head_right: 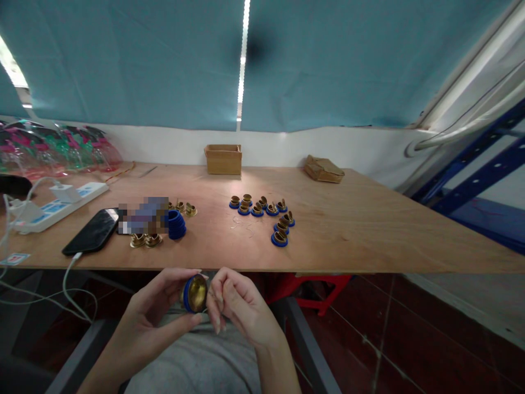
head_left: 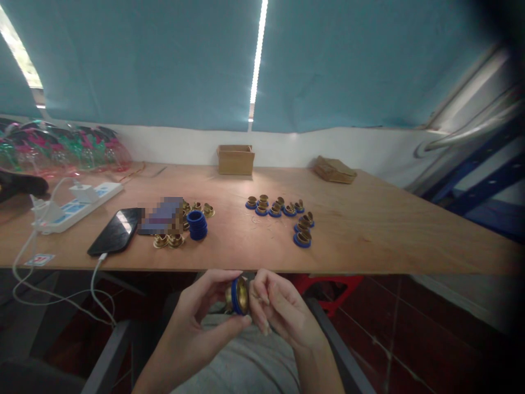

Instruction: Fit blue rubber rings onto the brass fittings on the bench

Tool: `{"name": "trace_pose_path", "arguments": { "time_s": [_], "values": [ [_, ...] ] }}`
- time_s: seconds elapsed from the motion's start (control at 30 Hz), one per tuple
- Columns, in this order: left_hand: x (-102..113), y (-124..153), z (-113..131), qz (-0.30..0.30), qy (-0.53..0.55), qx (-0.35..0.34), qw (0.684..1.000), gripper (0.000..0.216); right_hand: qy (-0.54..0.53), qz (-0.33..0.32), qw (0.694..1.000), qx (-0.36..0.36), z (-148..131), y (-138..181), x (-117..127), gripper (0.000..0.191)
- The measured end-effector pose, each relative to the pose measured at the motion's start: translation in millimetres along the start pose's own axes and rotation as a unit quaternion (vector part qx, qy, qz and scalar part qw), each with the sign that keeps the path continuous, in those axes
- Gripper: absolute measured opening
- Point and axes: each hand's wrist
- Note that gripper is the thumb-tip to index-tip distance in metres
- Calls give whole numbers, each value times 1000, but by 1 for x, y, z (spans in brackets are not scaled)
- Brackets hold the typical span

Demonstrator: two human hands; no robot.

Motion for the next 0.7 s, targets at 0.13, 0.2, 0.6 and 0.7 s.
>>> {"name": "trace_pose_path", "arguments": {
  "time_s": [0.13,0.2,0.6,0.7],
  "values": [
    [0,-1,1,-4,-29,2,1000,44,6,4,1000,-5,-1,0,1,40],
    [-1,-1,2,-5,-38,-1,999,44,5,-1,1000,-2,-1,0,2,39],
    [-3,-1,-2,-13,-95,-19,995,44,111,36,993,-18,0,-1,5,45],
    [-4,-1,-1,-27,-114,-12,993,44,121,49,991,-20,0,-2,3,43]
  ]
}}
Point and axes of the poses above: each hand's wrist, its own y-axis away from the middle knuckle, its own x-axis out of the back of the hand, z = x × y, and after that the axes turned 9 degrees about -z, right-handed
